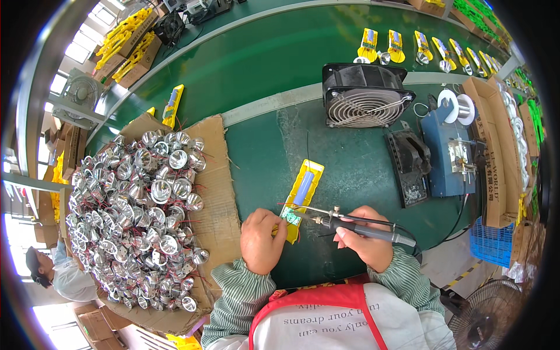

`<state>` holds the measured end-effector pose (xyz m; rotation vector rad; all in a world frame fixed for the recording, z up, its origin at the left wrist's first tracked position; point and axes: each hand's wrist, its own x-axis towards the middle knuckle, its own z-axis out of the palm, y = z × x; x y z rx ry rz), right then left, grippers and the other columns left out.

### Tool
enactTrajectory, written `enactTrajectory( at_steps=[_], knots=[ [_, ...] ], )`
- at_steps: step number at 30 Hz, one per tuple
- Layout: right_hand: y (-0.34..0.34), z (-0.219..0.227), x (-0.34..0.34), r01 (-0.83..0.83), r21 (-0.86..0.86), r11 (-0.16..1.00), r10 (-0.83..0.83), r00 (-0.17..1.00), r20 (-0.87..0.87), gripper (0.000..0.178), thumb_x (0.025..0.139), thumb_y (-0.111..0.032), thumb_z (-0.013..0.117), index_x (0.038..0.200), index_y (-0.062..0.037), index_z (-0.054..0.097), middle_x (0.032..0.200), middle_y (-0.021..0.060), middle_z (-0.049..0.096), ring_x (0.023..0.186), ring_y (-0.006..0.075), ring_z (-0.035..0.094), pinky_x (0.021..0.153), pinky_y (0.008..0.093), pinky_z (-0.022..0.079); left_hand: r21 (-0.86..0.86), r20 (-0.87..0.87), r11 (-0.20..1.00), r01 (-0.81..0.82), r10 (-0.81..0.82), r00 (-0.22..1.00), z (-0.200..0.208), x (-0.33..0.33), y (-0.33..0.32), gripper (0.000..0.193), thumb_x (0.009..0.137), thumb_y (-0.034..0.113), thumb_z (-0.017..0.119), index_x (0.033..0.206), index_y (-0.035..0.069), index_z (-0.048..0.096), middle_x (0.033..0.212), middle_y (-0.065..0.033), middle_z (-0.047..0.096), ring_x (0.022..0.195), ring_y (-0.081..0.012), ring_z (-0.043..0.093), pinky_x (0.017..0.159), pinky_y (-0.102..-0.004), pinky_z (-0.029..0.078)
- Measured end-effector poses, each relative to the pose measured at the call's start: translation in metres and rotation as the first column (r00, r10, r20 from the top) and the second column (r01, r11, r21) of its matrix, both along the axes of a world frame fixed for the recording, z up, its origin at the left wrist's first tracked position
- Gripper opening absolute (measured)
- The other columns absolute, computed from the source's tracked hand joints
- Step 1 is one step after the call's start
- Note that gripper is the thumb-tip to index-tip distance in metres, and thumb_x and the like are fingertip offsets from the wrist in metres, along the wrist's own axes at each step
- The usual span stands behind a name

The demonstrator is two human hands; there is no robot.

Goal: The person solders circuit boards and wires onto flashlight casings using a soldering iron, placing the assembled units onto the conveyor belt.

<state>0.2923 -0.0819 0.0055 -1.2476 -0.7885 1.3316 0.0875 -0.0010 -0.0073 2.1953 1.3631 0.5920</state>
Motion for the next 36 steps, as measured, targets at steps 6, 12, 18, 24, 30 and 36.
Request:
enactTrajectory(
  at_steps=[6, 12, 18, 24, 30, 36],
  knots=[
    [-0.009, 0.006, 0.014, 0.071, 0.069, 0.995, -0.073, 0.997, 0.026, 0.016, 0.080, 0.004, 0.058, 0.092, 0.0038, 0.048, 0.074, 0.0157, 0.061, 0.061, 0.0164, 0.062, 0.053, 0.0259, 0.052, 0.035, 0.010, 0.999, 0.028, -0.028, 1.000, 0.001, 0.000, 0.000, 0.007, 0.075, 0.006, 0.062, 0.074, 0.000, 0.060, 0.078, -0.0149, 0.055, 0.073, -0.0317, 0.055, 0.064, -0.0376, 0.044],
    [-0.020, 0.005, 0.022, 0.169, 0.063, 0.984, -0.172, 0.984, 0.045, 0.015, 0.080, 0.004, 0.057, 0.092, 0.0031, 0.049, 0.072, 0.0150, 0.061, 0.059, 0.0154, 0.061, 0.052, 0.0255, 0.052, 0.121, -0.137, 0.989, 0.083, -0.066, 0.988, 0.006, -0.001, -0.014, 0.019, 0.073, 0.016, 0.068, 0.084, 0.003, 0.060, 0.085, -0.0125, 0.058, 0.078, -0.0294, 0.056, 0.069, -0.0384, 0.044],
    [-0.020, 0.005, 0.029, 0.169, 0.120, 0.978, -0.171, 0.985, 0.010, 0.014, 0.081, 0.003, 0.057, 0.092, 0.0024, 0.048, 0.072, 0.0149, 0.061, 0.058, 0.0153, 0.061, 0.052, 0.0250, 0.051, 0.168, -0.154, 0.981, 0.093, -0.067, 0.986, 0.014, -0.006, -0.010, 0.035, 0.073, 0.022, 0.071, 0.100, 0.004, 0.057, 0.097, -0.0129, 0.057, 0.073, -0.0270, 0.059, 0.065, -0.0358, 0.048],
    [-0.019, 0.006, 0.037, 0.209, 0.050, 0.977, -0.206, 0.976, -0.066, 0.017, 0.080, 0.002, 0.061, 0.093, 0.0044, 0.050, 0.078, 0.0162, 0.062, 0.064, 0.0165, 0.062, 0.055, 0.0268, 0.052, 0.060, 0.106, 0.997, -0.042, 0.035, 0.994, 0.018, -0.001, 0.058, 0.033, 0.076, 0.015, 0.069, 0.103, 0.000, 0.056, 0.099, -0.0148, 0.055, 0.070, -0.0256, 0.060, 0.059, -0.0328, 0.050],
    [-0.015, 0.004, 0.050, 0.255, 0.015, 0.967, -0.255, 0.967, 0.007, 0.017, 0.079, 0.002, 0.058, 0.092, 0.0021, 0.047, 0.072, 0.0153, 0.060, 0.059, 0.0161, 0.061, 0.052, 0.0251, 0.052, 0.033, 0.272, 0.998, 0.048, -0.055, 0.961, -0.016, 0.052, 0.179, 0.033, 0.082, 0.019, 0.064, 0.106, -0.002, 0.057, 0.109, -0.0200, 0.056, 0.098, -0.0327, 0.056, 0.084, -0.0352, 0.045],
    [-0.012, 0.007, 0.062, 0.346, -0.026, 0.938, -0.347, 0.938, -0.024, 0.016, 0.079, 0.002, 0.062, 0.090, 0.0049, 0.050, 0.076, 0.0158, 0.061, 0.063, 0.0161, 0.062, 0.055, 0.0264, 0.053, -0.393, 0.547, 0.884, 0.253, 0.004, 0.837, -0.046, 0.166, 0.297, 0.040, 0.089, 0.019, 0.053, 0.125, 0.004, 0.050, 0.120, -0.0098, 0.056, 0.099, -0.0197, 0.055, 0.084, -0.0305, 0.044]
  ],
)
